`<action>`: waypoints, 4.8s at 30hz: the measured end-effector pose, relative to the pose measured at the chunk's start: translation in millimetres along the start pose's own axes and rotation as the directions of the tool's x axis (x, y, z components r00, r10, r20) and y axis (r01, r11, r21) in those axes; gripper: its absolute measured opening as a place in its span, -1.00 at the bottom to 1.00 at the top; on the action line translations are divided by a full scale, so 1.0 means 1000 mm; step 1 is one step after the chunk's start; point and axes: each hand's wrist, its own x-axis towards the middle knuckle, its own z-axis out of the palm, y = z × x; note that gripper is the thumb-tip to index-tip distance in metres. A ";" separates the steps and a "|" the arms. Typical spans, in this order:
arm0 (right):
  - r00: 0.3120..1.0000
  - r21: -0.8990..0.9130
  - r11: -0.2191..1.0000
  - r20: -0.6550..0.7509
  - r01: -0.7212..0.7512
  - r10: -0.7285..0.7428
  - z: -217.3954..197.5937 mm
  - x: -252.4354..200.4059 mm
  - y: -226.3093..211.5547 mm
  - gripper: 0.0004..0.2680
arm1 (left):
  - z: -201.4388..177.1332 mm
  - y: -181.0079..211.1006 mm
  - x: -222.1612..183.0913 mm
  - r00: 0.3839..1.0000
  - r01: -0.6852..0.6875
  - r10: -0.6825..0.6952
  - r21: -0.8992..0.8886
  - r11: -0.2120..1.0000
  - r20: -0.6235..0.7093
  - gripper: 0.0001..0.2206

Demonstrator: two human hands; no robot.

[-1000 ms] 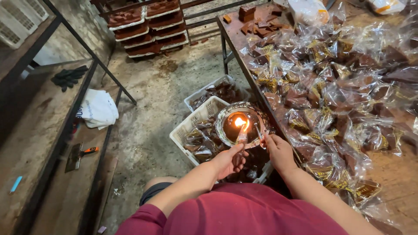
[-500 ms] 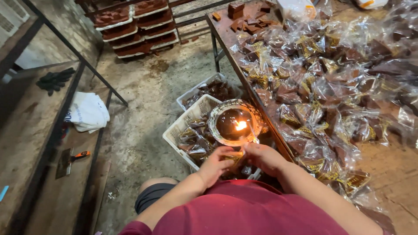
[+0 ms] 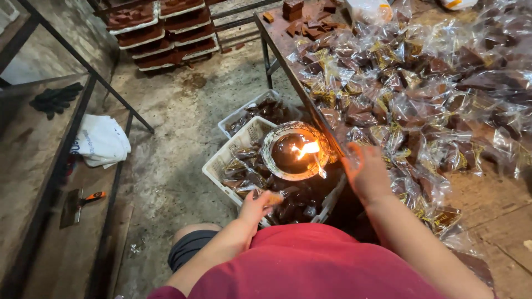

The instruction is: The person is sealing individual plastic bags containing food items by carefully holding the open edges over a candle flame to melt and fuse the plastic.

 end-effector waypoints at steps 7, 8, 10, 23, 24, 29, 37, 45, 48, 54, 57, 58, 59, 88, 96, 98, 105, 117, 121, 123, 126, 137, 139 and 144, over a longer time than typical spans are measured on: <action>0.877 -0.137 0.934 0.321 -0.330 0.357 0.003 0.012 0.047 -0.74 | 0.002 0.012 -0.016 0.998 -0.046 0.042 0.088 0.995 0.044 -0.37; 0.978 -0.031 0.983 0.101 -0.181 0.183 0.013 0.009 0.055 -0.80 | 0.002 0.010 -0.018 0.989 -0.029 0.010 0.124 0.992 0.147 -0.47; 0.990 0.039 0.999 -0.143 -0.005 0.010 0.015 0.003 0.042 -0.83 | 0.003 0.010 -0.024 0.969 -0.018 -0.022 0.162 0.987 0.245 -0.57; 0.860 0.783 0.414 0.510 -0.465 0.003 0.059 -0.056 -0.049 -0.83 | 0.011 0.015 -0.031 0.842 0.074 0.116 -0.326 0.942 0.526 -0.52; 0.813 0.795 0.176 0.575 -0.581 0.086 0.062 -0.057 -0.046 -0.75 | 0.010 0.011 -0.026 0.874 -0.012 0.158 -0.305 0.952 0.459 -0.40; 0.789 0.645 0.562 0.614 -0.518 0.022 0.054 -0.051 -0.053 -0.53 | 0.013 0.003 -0.024 0.887 -0.030 0.124 -0.213 0.977 0.445 -0.52; 0.909 0.666 0.638 0.391 -0.388 0.144 0.055 -0.040 -0.032 -0.77 | 0.020 0.009 -0.028 0.929 -0.098 0.142 -0.145 0.985 0.341 -0.67; 0.867 0.449 0.864 0.498 -0.228 -0.030 0.060 -0.047 -0.046 -0.92 | 0.012 0.008 -0.018 0.955 -0.191 0.196 -0.047 0.981 0.220 -0.60; 0.942 0.546 0.831 0.321 -0.103 -0.095 0.066 -0.043 -0.027 -0.92 | 0.012 0.013 -0.016 0.969 -0.146 0.173 -0.155 0.977 0.174 -0.62; 0.799 0.619 0.747 0.309 0.244 -0.517 0.025 -0.044 -0.079 -0.79 | 0.017 0.010 -0.023 0.935 -0.214 0.206 -0.003 0.977 0.289 -0.73; 0.794 0.495 0.868 0.514 0.036 -0.326 0.036 -0.048 -0.063 -0.71 | 0.015 0.002 -0.013 0.948 -0.158 0.160 -0.029 0.987 0.274 -0.84; 0.794 0.495 0.868 0.513 0.037 -0.326 0.028 -0.047 -0.070 -0.71 | 0.015 0.006 -0.017 0.948 -0.159 0.161 -0.030 0.987 0.275 -0.84; 0.836 0.457 0.886 0.514 -0.079 -0.190 0.020 -0.045 -0.077 -0.66 | 0.015 0.010 -0.022 0.950 -0.146 0.155 -0.055 0.988 0.270 -0.84; 0.513 0.473 0.229 0.841 -0.851 0.170 0.061 -0.051 -0.057 -0.87 | 0.037 0.033 -0.063 0.708 -0.704 0.281 0.616 0.355 0.647 -0.26; 0.574 0.507 0.453 0.819 -0.733 0.012 0.027 -0.035 -0.083 -0.79 | 0.038 0.030 -0.052 0.825 -0.480 0.065 0.636 0.604 0.561 -0.35; 0.644 0.540 0.470 0.760 -0.698 0.084 0.031 -0.037 -0.074 -0.78 | 0.044 0.036 -0.063 0.833 -0.436 0.004 0.652 0.621 0.553 -0.29; 0.788 0.773 0.264 0.442 -0.577 0.428 0.057 -0.029 -0.041 -0.78 | 0.049 0.018 -0.027 0.837 0.011 -0.066 0.103 0.995 0.543 -0.58; 0.702 0.584 0.391 0.624 -0.711 0.345 0.050 -0.030 -0.045 -0.68 | 0.066 0.029 -0.023 0.871 0.083 -0.106 0.069 0.994 0.480 -0.43; 0.580 0.510 0.284 0.758 -0.812 0.298 0.053 -0.038 -0.062 -0.58 | 0.057 0.002 -0.021 0.837 -0.016 -0.005 0.033 0.999 0.548 -0.52; 0.572 0.549 0.162 0.772 -0.820 0.278 0.049 -0.041 -0.068 -0.69 | 0.051 -0.016 -0.009 0.785 -0.109 0.046 0.065 0.992 0.617 -0.73; 0.550 0.555 0.049 0.802 -0.830 0.235 0.054 -0.039 -0.063 -0.68 | 0.049 0.017 -0.037 0.860 -0.182 0.145 0.030 0.983 0.489 -0.48; 0.769 0.280 0.890 0.629 -0.361 0.115 0.059 -0.029 -0.023 -0.72 | 0.028 0.011 -0.029 0.906 -0.086 0.055 0.056 0.995 0.420 -0.57; 0.848 0.204 0.945 0.517 -0.254 0.116 0.034 -0.014 -0.019 -0.73 | 0.022 0.009 -0.025 0.952 -0.074 0.005 0.213 0.974 0.306 -0.57; 0.913 -0.329 0.923 0.282 -0.198 0.296 0.010 0.016 0.054 -0.69 | 0.001 0.008 -0.014 0.972 0.030 -0.047 0.080 0.996 0.230 -0.18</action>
